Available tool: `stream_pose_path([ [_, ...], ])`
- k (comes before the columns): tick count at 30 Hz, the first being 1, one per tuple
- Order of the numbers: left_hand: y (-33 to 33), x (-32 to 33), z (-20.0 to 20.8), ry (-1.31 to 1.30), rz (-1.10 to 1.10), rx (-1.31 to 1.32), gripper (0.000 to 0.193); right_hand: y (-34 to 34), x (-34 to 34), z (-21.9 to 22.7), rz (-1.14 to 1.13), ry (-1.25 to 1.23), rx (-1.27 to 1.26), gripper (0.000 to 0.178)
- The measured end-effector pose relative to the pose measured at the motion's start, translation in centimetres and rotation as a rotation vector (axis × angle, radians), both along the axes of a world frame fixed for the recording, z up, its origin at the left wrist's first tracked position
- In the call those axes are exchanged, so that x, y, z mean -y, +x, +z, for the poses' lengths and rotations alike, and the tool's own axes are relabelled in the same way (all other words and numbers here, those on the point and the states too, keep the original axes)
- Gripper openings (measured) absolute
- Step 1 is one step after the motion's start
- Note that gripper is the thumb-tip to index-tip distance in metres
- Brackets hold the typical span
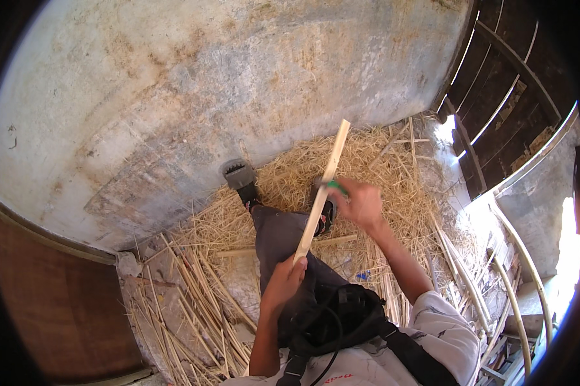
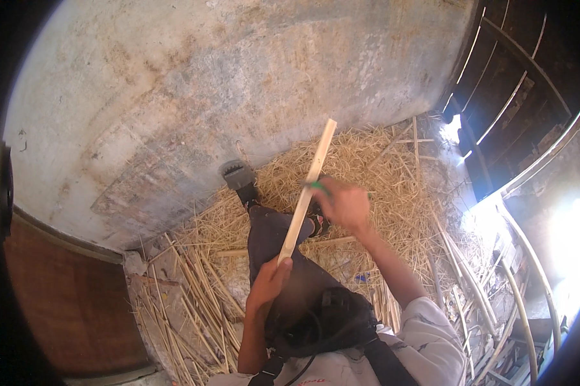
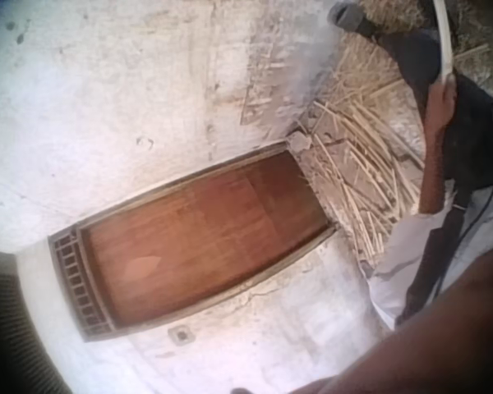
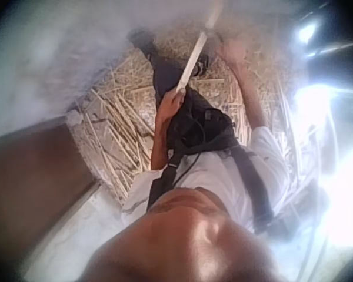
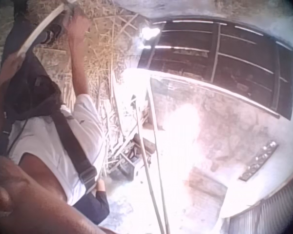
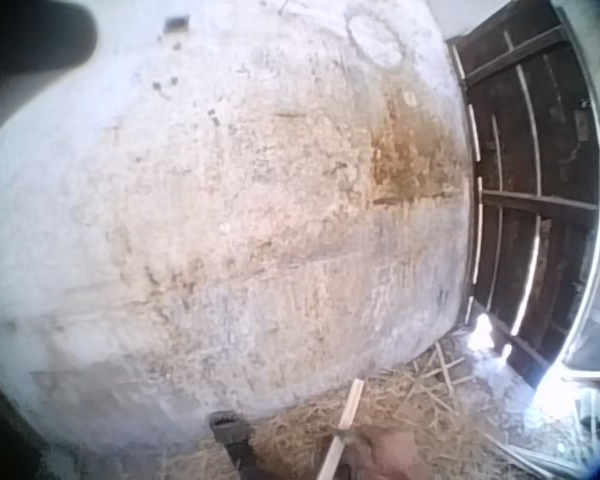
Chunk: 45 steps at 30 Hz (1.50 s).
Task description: The person shaves a thin wooden strip using a green utility knife by hand while standing over straw.
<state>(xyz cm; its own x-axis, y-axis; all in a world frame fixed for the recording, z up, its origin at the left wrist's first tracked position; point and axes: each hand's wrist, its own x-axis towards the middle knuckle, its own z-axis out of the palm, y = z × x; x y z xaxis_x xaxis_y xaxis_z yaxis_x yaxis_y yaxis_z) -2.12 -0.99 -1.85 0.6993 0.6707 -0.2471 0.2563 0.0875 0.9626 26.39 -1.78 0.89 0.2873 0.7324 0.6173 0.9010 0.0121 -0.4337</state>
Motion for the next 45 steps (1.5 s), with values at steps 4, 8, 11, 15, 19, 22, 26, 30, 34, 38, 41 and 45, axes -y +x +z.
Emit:
stream_pose_path([
  [4,0.0,0.3,-0.1,0.081,-0.009,-0.044,0.028,3.6,-1.5,0.9,-0.098,-0.02,-0.019,0.027],
  [8,0.3,0.2,0.2,0.003,0.021,-0.009,0.027,3.8,-2.3,1.4,-0.079,0.004,0.008,0.029],
  [11,0.4,0.0,0.0,0.037,0.007,-0.006,0.03,4.5,-3.0,0.4,-0.055,0.03,0.013,0.03],
  [15,0.0,0.0,-0.8,0.109,-0.013,-0.082,0.029,8.0,-4.4,-0.1,-0.29,-0.005,-0.061,0.033],
  [19,0.1,-0.1,-0.7,0.14,-0.018,-0.047,0.028,9.4,-4.3,1.6,-0.318,0.075,-0.047,0.036],
  [22,0.2,0.0,-0.7,0.146,-0.026,-0.025,0.028,9.7,-4.0,1.6,-0.312,0.082,-0.021,0.035],
  [26,0.3,0.0,-0.1,0.154,-0.026,-0.015,0.028,10.1,-4.3,1.1,-0.292,0.094,0.006,0.035],
  [30,0.0,-0.1,-0.3,0.143,-0.057,-0.016,0.028,11.7,-4.8,1.2,-0.536,-0.039,-0.128,0.039],
  [34,-0.2,0.0,0.1,0.068,-0.015,-0.003,0.029,14.2,-3.8,1.7,-0.597,-0.063,-0.227,0.041],
  [38,-0.2,-0.2,0.1,-0.041,-0.025,0.028,0.029,13.6,-2.0,-1.1,-0.371,-0.363,-0.094,0.034],
  [41,0.0,-0.3,0.3,-0.019,-0.053,0.019,0.03,11.8,-1.1,-1.6,-0.236,-0.423,-0.096,0.034],
  [45,0.1,-0.3,0.2,-0.018,-0.045,0.021,0.028,8.0,-0.8,1.3,-0.082,-0.473,-0.07,0.029],
])
